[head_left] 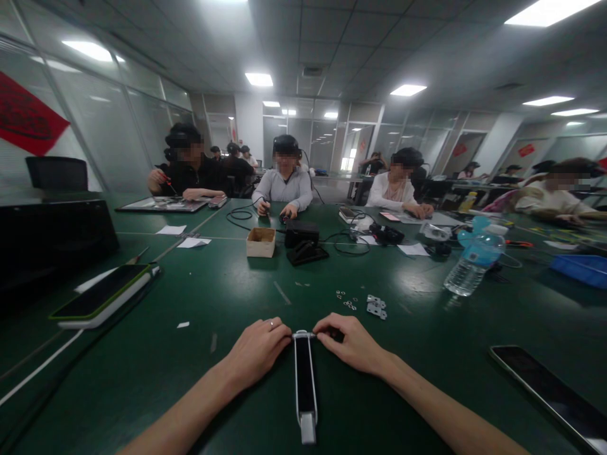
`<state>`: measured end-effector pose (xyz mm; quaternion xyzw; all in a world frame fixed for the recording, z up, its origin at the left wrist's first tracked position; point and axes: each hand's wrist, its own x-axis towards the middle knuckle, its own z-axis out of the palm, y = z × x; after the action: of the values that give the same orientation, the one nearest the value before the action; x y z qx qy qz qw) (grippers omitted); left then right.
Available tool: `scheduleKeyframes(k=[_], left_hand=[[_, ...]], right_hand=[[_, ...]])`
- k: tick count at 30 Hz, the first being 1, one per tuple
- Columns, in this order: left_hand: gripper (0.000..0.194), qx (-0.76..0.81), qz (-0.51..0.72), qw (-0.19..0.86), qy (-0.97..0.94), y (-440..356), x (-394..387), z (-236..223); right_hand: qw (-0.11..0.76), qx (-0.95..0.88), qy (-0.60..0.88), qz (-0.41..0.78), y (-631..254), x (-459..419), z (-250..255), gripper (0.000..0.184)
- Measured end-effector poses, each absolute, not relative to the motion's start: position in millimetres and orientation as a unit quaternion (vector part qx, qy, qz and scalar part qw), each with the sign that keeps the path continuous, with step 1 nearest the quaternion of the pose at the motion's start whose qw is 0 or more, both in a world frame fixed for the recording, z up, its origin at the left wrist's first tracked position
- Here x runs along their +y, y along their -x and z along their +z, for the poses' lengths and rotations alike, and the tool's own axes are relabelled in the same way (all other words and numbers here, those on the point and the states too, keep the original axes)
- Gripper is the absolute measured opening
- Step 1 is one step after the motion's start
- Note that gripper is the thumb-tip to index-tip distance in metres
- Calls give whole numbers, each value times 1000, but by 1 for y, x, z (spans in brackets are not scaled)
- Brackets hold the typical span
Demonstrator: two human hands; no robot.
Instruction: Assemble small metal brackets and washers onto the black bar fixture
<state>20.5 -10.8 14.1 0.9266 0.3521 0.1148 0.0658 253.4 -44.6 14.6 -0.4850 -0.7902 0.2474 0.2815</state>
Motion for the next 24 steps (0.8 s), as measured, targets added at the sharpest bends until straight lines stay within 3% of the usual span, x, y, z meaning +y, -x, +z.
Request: scheduleKeyframes(k=[12, 19, 24], left_hand=[[18, 346, 122, 60, -928, -21, -10, 12], [19, 351, 115, 55, -928, -21, -10, 12], [18, 353, 112, 63, -927, -22, -11, 14]], right_hand=[[315, -776, 486, 249, -248, -44, 8, 21], [312, -786, 482, 230, -249, -42, 6, 10], [305, -791, 484, 217, -250, -42, 5, 13]])
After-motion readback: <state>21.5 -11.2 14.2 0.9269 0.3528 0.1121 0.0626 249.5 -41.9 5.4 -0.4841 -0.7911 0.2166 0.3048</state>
